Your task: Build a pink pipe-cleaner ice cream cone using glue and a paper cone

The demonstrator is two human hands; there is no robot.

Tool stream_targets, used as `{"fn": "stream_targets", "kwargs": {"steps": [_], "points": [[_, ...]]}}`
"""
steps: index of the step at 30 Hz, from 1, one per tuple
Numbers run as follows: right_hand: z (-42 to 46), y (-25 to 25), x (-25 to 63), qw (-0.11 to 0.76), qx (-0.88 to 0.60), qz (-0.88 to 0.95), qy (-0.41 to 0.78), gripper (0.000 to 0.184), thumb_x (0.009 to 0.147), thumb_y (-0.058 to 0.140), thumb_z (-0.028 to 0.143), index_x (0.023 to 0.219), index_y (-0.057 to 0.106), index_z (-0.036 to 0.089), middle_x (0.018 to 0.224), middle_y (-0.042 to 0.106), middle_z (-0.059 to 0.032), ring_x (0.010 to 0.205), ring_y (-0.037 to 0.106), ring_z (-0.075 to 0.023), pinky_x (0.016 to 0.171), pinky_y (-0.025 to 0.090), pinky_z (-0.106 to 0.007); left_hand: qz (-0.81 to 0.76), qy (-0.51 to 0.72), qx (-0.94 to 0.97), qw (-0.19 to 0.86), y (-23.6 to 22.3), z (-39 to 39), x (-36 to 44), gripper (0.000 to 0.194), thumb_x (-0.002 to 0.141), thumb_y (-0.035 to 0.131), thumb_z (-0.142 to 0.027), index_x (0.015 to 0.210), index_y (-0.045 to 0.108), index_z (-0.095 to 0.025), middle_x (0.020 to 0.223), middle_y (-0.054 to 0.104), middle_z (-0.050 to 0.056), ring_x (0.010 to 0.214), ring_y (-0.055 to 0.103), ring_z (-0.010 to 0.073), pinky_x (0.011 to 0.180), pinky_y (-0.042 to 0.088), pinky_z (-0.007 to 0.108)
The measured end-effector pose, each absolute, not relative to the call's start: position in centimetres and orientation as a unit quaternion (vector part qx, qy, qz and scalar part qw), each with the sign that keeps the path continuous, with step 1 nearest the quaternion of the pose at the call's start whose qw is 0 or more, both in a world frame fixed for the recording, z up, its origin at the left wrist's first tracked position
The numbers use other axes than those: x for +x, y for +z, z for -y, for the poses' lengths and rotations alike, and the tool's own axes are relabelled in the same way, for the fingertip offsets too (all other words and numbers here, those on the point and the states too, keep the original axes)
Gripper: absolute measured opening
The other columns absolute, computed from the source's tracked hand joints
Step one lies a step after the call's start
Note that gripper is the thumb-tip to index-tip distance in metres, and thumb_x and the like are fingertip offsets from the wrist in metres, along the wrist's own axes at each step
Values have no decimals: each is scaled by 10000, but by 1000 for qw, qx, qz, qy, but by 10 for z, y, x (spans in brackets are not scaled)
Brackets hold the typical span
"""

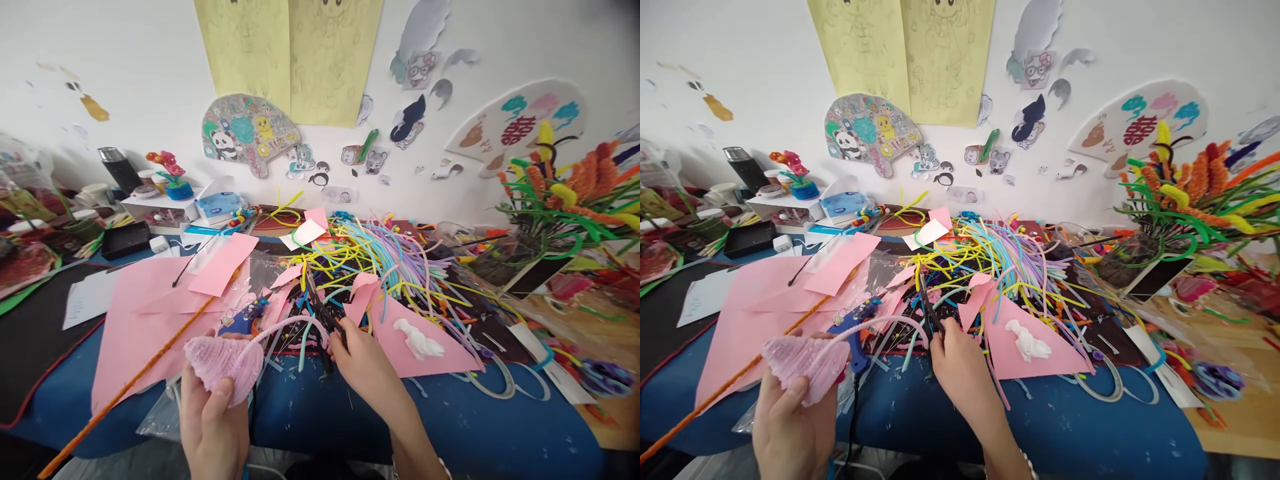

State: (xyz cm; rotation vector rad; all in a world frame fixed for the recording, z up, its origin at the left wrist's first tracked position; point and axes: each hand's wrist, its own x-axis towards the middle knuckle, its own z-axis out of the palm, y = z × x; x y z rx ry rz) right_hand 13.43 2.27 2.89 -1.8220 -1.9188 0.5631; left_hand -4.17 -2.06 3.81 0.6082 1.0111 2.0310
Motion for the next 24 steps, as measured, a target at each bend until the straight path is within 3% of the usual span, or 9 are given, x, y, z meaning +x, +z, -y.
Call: {"fn": "stream_targets", "kwargs": {"steps": [5,8,10,13,15,19,21,24], "points": [[-21,19,159,416,-576,632,309,241,1006,450,374,825,509,225,827,655,-23,776,665,-171,691,533,-272,-390,798,207,411,36,19,-43,378,769,690,-165,1144,699,-216,987,738,9,900,682,166,834,582,239],[-7,7,165,510,-488,574,414,263,1020,431,462,1019,559,233,1004,648,-58,901,671,-173,748,583,-288,-399,779,189,444,32,20,-42,383,750,742,-225,1131,709,-227,981,746,15,897,691,177,810,594,245],[9,-5,166,543,-413,534,499,313,1043,341,479,1167,531,264,1106,659,-84,875,701,-172,663,609,-289,-405,762,186,469,29,22,-39,407,761,756,-271,1162,699,-233,1019,747,32,942,694,205,818,598,275],[32,-24,170,568,-332,518,547,430,1036,199,524,1150,545,295,1068,710,-108,738,724,-190,545,612,-305,-405,745,203,489,27,24,-34,468,781,750,-302,1235,664,-224,1052,747,62,990,694,244,840,596,321],[44,-29,175,565,-319,524,552,494,1016,182,563,1136,579,295,996,740,-119,740,731,-219,615,636,-348,-406,748,208,482,28,23,-32,494,787,743,-301,1265,646,-220,1053,750,66,989,694,240,857,587,326],[52,-14,181,572,-391,404,597,473,975,394,601,1023,689,235,939,751,-118,910,714,-266,919,576,-446,-416,764,188,456,32,19,-28,479,773,741,-268,1245,664,-228,1034,743,41,1015,677,216,886,558,288],[50,1,179,572,-415,327,628,434,950,493,594,956,711,219,941,753,-108,903,703,-255,947,545,-440,-422,765,179,453,33,17,-27,466,754,744,-262,1215,685,-230,1023,742,36,1028,670,225,899,551,298],[38,19,180,557,-412,304,654,302,921,614,533,1024,684,258,999,746,-53,894,697,-202,924,536,-383,-421,764,176,456,34,15,-27,440,731,744,-241,1170,708,-233,1050,744,38,1040,670,240,877,563,301]]}}
